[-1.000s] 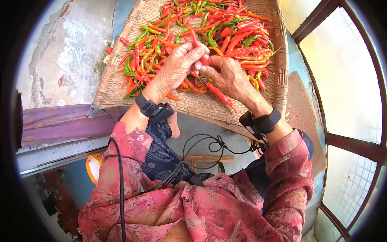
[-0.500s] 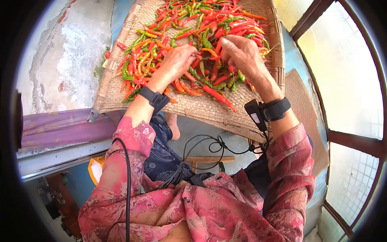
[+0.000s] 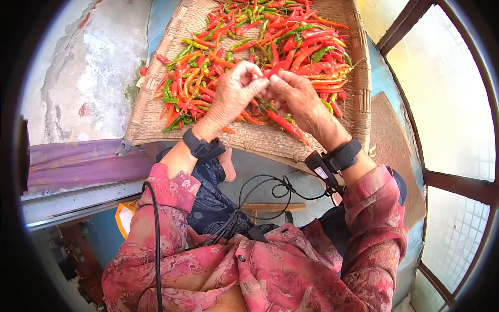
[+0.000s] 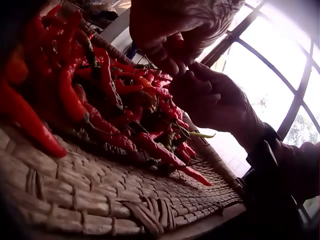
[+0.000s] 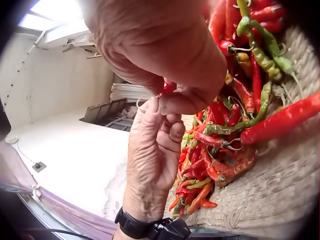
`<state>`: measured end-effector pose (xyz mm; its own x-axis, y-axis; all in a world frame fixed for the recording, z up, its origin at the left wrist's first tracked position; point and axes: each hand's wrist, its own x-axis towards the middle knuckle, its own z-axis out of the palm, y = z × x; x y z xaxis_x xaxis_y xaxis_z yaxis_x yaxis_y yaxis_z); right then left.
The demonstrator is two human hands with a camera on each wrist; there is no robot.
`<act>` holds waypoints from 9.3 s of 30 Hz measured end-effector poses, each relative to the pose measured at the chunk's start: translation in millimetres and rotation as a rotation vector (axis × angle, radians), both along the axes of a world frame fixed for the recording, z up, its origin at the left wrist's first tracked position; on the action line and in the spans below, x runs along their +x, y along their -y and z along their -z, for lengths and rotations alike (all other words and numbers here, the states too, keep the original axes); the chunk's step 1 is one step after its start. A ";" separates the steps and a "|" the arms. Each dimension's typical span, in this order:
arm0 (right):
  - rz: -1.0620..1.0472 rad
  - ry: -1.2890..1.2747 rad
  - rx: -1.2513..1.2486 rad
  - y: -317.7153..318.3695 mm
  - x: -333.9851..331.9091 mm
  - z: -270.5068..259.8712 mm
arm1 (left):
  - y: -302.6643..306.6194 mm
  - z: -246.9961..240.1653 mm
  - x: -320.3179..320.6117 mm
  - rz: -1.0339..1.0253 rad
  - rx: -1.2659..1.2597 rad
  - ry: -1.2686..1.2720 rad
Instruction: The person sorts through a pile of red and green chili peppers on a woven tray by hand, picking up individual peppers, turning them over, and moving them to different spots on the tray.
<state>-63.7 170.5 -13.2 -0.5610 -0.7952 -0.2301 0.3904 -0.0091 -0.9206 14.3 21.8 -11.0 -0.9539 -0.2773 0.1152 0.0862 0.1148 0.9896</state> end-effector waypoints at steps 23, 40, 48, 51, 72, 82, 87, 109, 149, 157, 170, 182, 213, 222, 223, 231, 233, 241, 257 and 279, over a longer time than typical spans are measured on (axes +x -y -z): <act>-0.174 -0.395 0.241 -9.5 -24.5 -20.9 | 34.1 20.1 -34.0 -0.076 -0.939 -0.002; -0.146 -0.068 0.078 -11.3 -29.7 -16.4 | 40.3 -2.8 -6.2 -0.169 -0.957 -0.172; 0.093 0.084 -0.043 -11.3 -36.6 -16.7 | 80.8 25.4 -26.8 -0.108 -1.569 0.310; -0.020 -0.028 0.071 -9.3 -29.8 -18.2 | 70.4 15.7 -22.1 -0.168 -1.513 0.117; 0.198 -0.459 0.046 -28.3 -68.0 -36.3 | 35.1 -11.3 -0.8 -0.132 -0.711 0.095; 0.024 -0.551 0.161 -25.1 -44.9 -32.1 | -21.2 36.0 13.6 0.481 -1.232 -0.160; 0.045 -0.613 0.179 -25.1 -48.3 -29.7 | -0.3 15.4 4.5 0.197 -0.925 -0.162; 0.232 -0.717 0.098 -21.7 -57.8 -25.3 | 35.2 6.8 2.5 0.131 -1.411 0.000; 0.165 -0.390 -0.014 -13.5 -39.8 -32.2 | -9.6 -0.9 22.5 -0.038 -0.312 0.009; 0.057 -0.049 0.097 -11.3 -17.1 -28.6 | 18.2 -21.2 11.2 -0.099 0.194 -0.148; -0.197 -0.138 0.165 -11.6 6.2 -17.0 | -0.8 -22.3 24.3 0.029 -0.039 0.324; -0.148 -0.291 0.094 -11.7 -25.5 -34.9 | 58.8 8.3 -23.3 -0.236 -0.275 0.046; 0.186 -0.131 -0.023 -10.5 -45.9 -30.5 | 46.5 31.1 -30.7 -0.138 -1.179 0.412; -0.042 -0.411 0.186 -5.8 -31.1 -19.1 | 45.1 29.1 -35.8 -0.202 -0.982 0.482; -0.060 -0.450 0.190 -4.9 -29.3 -18.7 | 45.1 21.3 -32.2 -0.228 -0.859 0.368; 0.052 -0.664 0.120 4.7 -15.8 -12.2 | 31.7 -12.4 -14.4 -0.118 -0.532 -0.050; 0.154 -0.747 0.128 5.0 -15.0 -5.5 | 29.1 -4.2 -16.1 -0.106 -0.610 -0.113; 0.155 -0.942 0.057 4.6 -4.9 -12.1 | 10.1 -2.8 -6.5 0.121 -0.781 -0.118; 0.212 -0.998 0.014 -0.8 -31.8 -14.3 | 19.3 -7.5 -10.0 0.160 0.476 0.098; 0.359 -0.797 0.060 -13.8 -51.4 -29.5 | 27.5 26.1 4.1 0.153 -1.038 0.031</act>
<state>-115.1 184.3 16.3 -0.7866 -0.5389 0.3014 -0.3869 0.0497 -0.9208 18.4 -5.7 -37.1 -0.9770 0.0673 0.2021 0.1474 0.8985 0.4135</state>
